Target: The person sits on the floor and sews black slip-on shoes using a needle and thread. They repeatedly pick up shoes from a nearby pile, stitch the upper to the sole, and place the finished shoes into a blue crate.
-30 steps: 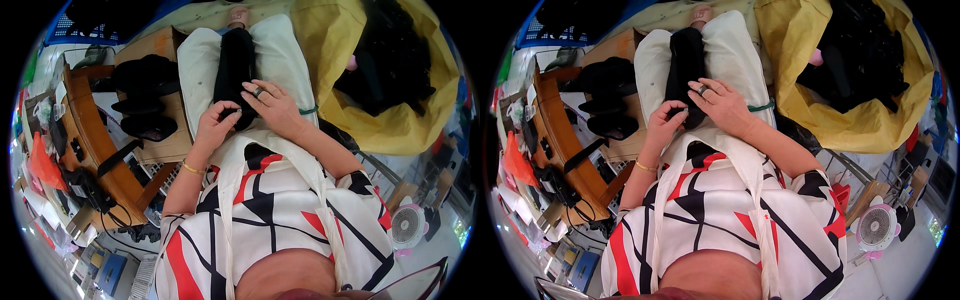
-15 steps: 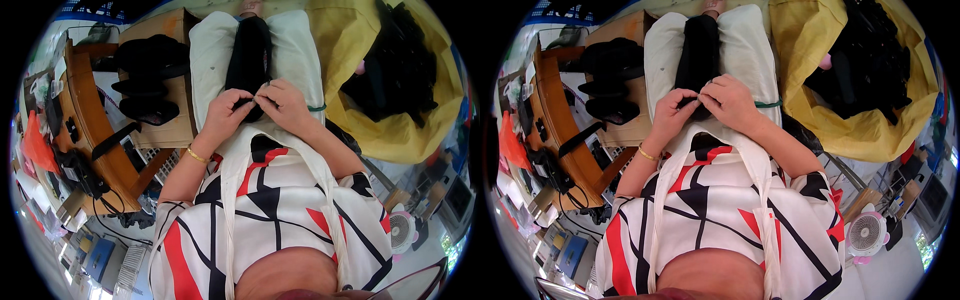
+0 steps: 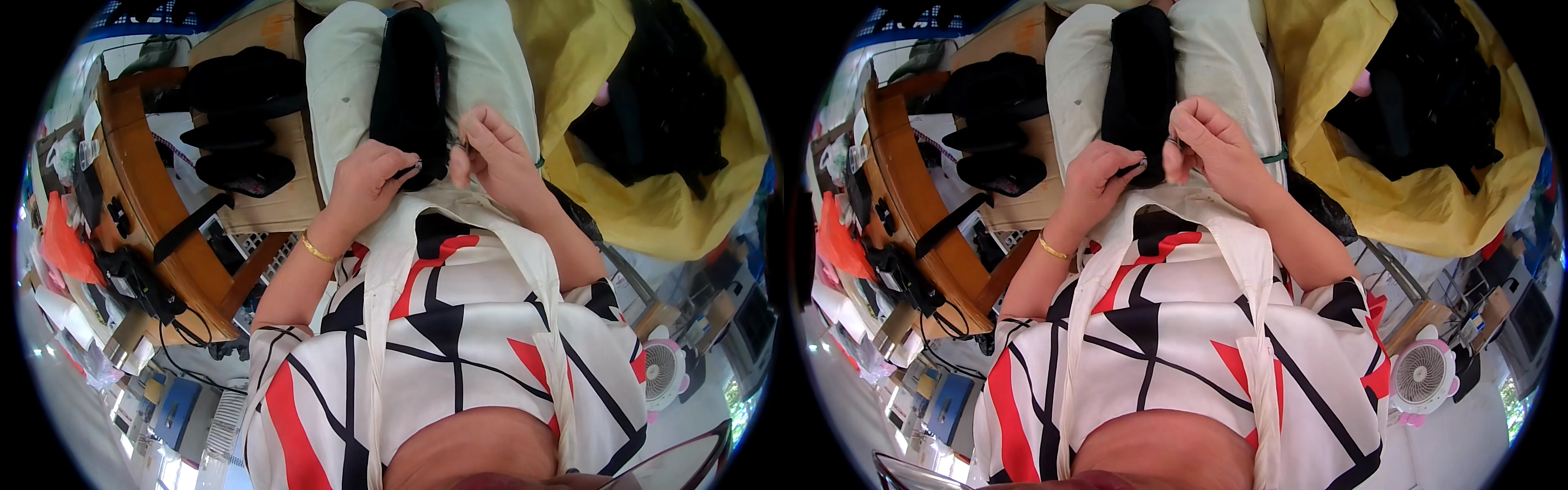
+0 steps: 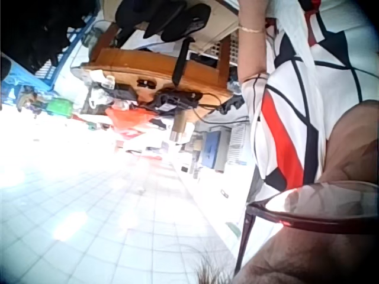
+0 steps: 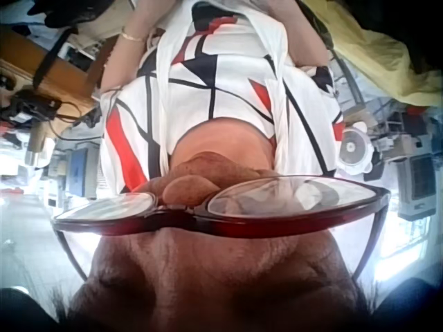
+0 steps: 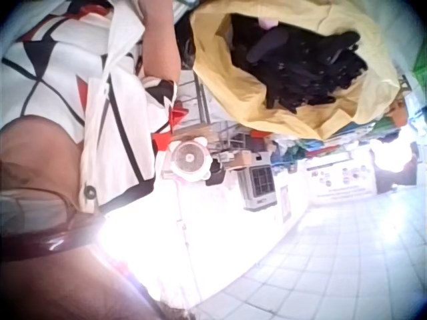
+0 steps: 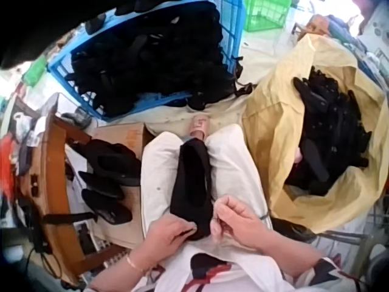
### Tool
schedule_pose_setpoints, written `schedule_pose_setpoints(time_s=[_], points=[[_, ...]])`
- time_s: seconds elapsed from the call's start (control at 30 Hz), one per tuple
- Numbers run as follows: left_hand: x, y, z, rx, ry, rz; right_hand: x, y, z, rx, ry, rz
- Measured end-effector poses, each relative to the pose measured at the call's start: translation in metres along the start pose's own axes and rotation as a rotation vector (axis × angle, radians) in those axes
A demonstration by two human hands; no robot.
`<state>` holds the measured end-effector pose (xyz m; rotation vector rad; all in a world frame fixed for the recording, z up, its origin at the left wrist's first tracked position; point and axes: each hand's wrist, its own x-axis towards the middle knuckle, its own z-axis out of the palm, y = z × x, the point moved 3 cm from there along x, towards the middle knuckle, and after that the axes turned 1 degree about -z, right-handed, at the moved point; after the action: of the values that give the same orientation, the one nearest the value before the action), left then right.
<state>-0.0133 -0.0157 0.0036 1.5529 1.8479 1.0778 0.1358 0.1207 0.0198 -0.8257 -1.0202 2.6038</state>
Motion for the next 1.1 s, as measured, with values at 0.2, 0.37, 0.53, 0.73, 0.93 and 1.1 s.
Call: schedule_pose_setpoints(time_s=[0.2,0.37,0.53,0.73,0.93,1.1], points=[[0.0,-0.002,0.003,0.052,0.053,0.011,-0.019,-0.015,-0.007,-0.012,-0.106,-0.099],[0.008,-0.002,0.005,0.054,0.08,0.017,-0.032,-0.03,-0.007,0.162,-0.277,-0.193],[0.004,-0.001,0.01,0.132,0.106,0.041,-0.018,-0.027,-0.013,-0.354,-0.095,-0.245],[-0.002,0.003,0.013,0.275,0.154,0.17,0.01,-0.003,-0.016,-1.139,-0.095,-0.238],[-0.004,0.004,0.015,0.31,0.23,0.246,0.014,0.006,-0.018,-1.318,-0.158,-0.331],[-0.006,0.002,0.016,0.298,0.237,0.239,0.013,0.004,-0.016,-1.31,-0.156,-0.32]])
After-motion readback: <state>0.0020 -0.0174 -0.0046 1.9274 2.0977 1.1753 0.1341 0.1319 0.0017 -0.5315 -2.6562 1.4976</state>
